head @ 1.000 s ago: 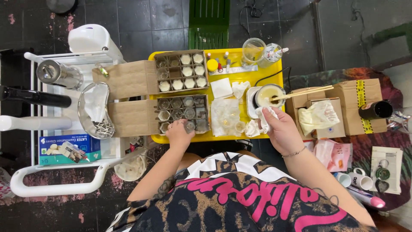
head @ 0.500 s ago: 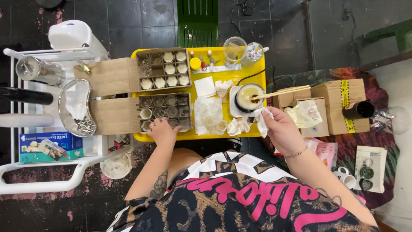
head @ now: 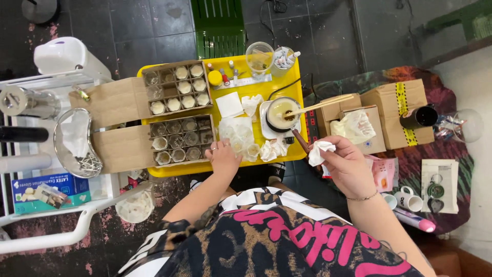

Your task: Cleaning and wiping glass candle holders or jars using tissues at a workbench.

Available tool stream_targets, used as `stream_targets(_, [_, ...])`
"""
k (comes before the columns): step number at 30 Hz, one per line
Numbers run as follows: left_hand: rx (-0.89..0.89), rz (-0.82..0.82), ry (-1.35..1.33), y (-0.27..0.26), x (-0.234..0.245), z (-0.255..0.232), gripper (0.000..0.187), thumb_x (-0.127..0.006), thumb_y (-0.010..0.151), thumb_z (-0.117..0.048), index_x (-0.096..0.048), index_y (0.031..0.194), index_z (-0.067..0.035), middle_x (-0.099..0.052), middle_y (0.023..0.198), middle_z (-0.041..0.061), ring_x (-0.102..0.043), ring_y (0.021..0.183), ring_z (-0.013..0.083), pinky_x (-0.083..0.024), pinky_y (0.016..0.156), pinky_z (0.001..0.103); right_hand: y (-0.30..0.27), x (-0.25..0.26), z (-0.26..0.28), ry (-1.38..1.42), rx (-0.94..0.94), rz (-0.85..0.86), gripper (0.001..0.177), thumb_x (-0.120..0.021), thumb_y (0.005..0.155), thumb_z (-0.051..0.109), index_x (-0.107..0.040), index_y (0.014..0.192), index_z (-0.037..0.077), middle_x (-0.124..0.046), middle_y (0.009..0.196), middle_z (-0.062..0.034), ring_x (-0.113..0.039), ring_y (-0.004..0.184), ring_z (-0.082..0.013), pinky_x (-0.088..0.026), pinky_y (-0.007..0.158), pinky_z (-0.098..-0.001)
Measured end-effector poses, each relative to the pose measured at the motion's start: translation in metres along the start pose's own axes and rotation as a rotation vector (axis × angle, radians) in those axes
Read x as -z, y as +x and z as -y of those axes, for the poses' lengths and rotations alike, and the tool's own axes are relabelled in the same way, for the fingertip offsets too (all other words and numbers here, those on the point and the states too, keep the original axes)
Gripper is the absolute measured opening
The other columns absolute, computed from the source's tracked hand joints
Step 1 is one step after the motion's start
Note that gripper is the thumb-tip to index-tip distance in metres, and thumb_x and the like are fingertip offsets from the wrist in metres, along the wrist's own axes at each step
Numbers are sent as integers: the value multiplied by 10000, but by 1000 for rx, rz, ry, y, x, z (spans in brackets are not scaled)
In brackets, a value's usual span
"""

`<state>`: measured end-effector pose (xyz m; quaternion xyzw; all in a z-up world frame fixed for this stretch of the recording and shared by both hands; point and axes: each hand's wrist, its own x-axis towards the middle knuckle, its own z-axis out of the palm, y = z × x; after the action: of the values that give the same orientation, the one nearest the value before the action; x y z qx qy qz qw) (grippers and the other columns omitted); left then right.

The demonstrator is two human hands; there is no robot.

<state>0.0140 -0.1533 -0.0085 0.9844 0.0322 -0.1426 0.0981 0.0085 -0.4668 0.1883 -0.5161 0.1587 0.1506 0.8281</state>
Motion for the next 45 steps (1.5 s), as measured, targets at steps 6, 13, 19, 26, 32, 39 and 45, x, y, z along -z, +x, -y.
stream_targets(6, [97,-63,-114,9,-25,-5,738,-856,699,-486,-547,1225,-69,-609,1169,112,-476,1219,314,-305,965,524,-1,8,-7,-31,-29,30,194,-608,995,-29,-636,1187,-17,-717,1080,-80,-678,957,-137,-541,846,-272])
stream_targets(13, [192,-219,-376,8,-68,-3,696,-853,693,-410,-536,1239,-117,-648,1196,71,-545,1186,268,-282,1011,547,8,4,0,-102,-83,-44,234,-600,958,-18,-629,1189,5,-732,1060,-70,-681,935,-128,-545,816,-264])
stream_targets(19, [142,-428,-639,-5,-43,4,682,-876,719,-255,-505,1270,-100,-620,1227,114,-575,1164,306,-400,1019,470,30,16,-20,-75,-66,52,241,-657,1033,-44,-667,1273,-21,-679,1066,-61,-595,908,-96,-458,748,-238])
stream_targets(26, [-3,-483,-1152,-6,34,21,796,-840,813,-87,-350,1440,-74,-614,1264,131,-647,1158,258,-525,999,376,57,-53,-16,-101,-94,103,204,-629,970,-18,-648,1171,14,-717,1114,-68,-677,1039,-123,-531,923,-273])
stream_targets(32, [-130,-564,-1130,-4,77,34,820,-876,817,-97,-347,1443,-62,-641,1306,134,-666,1148,227,-538,1007,356,73,-80,-40,-92,-31,133,213,-646,961,-13,-663,1171,12,-727,1106,-69,-684,1038,-135,-531,932,-277])
stream_targets(39, [-355,-599,-1066,-25,78,38,790,-889,799,-79,-417,1433,-83,-647,1376,122,-651,1237,238,-525,1070,357,63,-100,-83,-294,50,126,245,-673,953,11,-670,1198,4,-726,1096,-44,-657,997,-92,-538,877,-250])
stream_targets(45, [-502,-547,-1071,-43,32,49,719,-890,795,-88,-497,1397,-101,-564,1413,107,-640,1232,214,-498,1095,324,51,-99,-147,-253,350,174,319,-704,952,-21,-526,1211,34,-712,1143,-49,-671,1041,-92,-543,896,-233])
